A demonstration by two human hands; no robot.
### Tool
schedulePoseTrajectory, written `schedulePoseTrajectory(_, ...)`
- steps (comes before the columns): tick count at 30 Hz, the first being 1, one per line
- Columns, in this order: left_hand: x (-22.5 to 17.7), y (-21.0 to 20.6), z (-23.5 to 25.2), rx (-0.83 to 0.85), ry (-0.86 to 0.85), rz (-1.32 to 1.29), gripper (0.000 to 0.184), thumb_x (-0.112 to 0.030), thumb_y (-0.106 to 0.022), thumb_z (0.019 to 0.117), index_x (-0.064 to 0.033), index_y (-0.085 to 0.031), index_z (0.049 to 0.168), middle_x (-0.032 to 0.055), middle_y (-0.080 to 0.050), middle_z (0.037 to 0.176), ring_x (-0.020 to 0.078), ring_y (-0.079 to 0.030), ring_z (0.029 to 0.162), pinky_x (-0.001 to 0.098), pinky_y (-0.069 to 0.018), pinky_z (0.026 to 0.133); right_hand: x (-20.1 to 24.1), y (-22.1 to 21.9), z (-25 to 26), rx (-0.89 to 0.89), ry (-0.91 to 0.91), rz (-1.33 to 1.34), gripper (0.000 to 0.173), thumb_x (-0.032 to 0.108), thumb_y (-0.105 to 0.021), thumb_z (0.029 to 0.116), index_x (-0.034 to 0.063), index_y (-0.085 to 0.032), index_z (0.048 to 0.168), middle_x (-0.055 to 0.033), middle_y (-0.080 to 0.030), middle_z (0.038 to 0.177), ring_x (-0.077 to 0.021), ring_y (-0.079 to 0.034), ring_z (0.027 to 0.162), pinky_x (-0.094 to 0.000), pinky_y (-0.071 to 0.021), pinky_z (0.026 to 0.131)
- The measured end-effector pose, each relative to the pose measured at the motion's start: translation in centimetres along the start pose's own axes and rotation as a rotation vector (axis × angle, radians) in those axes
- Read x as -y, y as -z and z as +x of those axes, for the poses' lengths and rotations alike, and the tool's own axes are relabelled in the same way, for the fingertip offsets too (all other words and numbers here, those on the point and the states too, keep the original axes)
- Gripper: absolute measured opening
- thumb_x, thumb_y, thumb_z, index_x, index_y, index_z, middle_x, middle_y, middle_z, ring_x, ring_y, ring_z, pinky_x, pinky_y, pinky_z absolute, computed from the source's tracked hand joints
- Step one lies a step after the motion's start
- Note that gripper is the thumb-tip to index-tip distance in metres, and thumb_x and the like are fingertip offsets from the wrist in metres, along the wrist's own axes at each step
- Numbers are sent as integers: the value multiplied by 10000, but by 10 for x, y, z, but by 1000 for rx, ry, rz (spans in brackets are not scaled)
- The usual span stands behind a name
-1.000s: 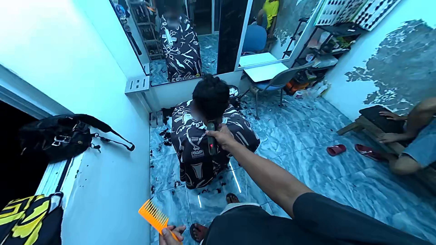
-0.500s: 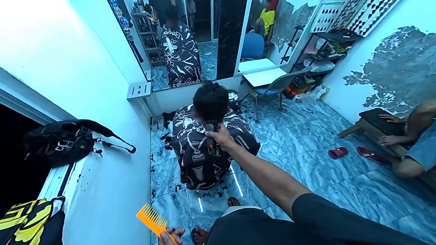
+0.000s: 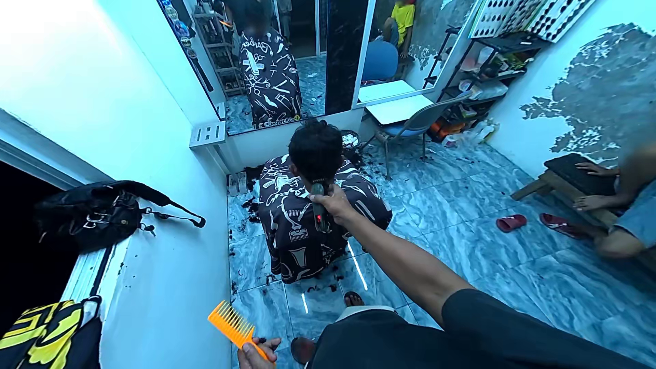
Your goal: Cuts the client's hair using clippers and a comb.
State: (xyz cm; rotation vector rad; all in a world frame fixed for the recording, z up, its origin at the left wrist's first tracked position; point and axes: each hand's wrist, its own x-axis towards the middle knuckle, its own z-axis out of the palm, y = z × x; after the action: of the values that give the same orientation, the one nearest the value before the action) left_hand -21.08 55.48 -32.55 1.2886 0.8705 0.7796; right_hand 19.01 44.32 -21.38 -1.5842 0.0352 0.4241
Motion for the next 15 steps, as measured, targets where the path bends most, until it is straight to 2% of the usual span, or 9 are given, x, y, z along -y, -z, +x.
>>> schedulePoseTrajectory(2,-2,-1,-1,-10,4,11,402,-268,-175,1125,9,-467,1127,-5,-593,564,160,-691,538,338,-633,576,0,0,0,17,11,-17,741,216,-890,785,58,-476,1378,-191,-674,1167,-309,-700,988,-513,-598,835)
schedulePoseTrajectory(4,-2,-3,1,-12,-4,17,388,-275,-182,1124,-3,-458,1108,6,-596,564,172,-696,543,344,-634,578,1,0,-3,-2,-46,-33,732,181,-894,764,35,-491,1357,-211,-663,1152,-326,-688,980,-519,-591,819)
schedulePoseTrajectory(7,-2,-6,1,-13,0,23,393,-270,-180,1124,-6,-466,1069,7,-587,556,176,-695,540,347,-637,582,1,3,1,54,-8,28,722,245,-879,809,55,-493,1389,-187,-679,1178,-302,-703,983,-490,-603,821)
schedulePoseTrajectory(9,-4,-5,-2,12,1,30,400,-270,-175,1123,-9,-471,1056,2,-586,554,175,-695,537,351,-641,589,-2,8,-1,64,-99,78,642,260,-846,846,40,-530,1359,-192,-687,1128,-307,-707,929,-488,-606,790)
schedulePoseTrajectory(12,-9,-8,0,36,-8,46,408,-274,-168,1121,-1,-466,1063,3,-585,552,175,-694,540,352,-640,594,-3,23,0,57,-307,203,476,203,-767,905,-12,-568,1280,-205,-683,1045,-307,-711,831,-465,-624,738)
schedulePoseTrajectory(15,-12,-9,-3,22,4,78,427,-279,-156,1122,1,-474,1075,-1,-586,551,160,-686,530,336,-629,578,-10,37,5,91,-270,218,404,192,-741,926,-11,-595,1243,-195,-698,987,-287,-712,756,-437,-626,688)
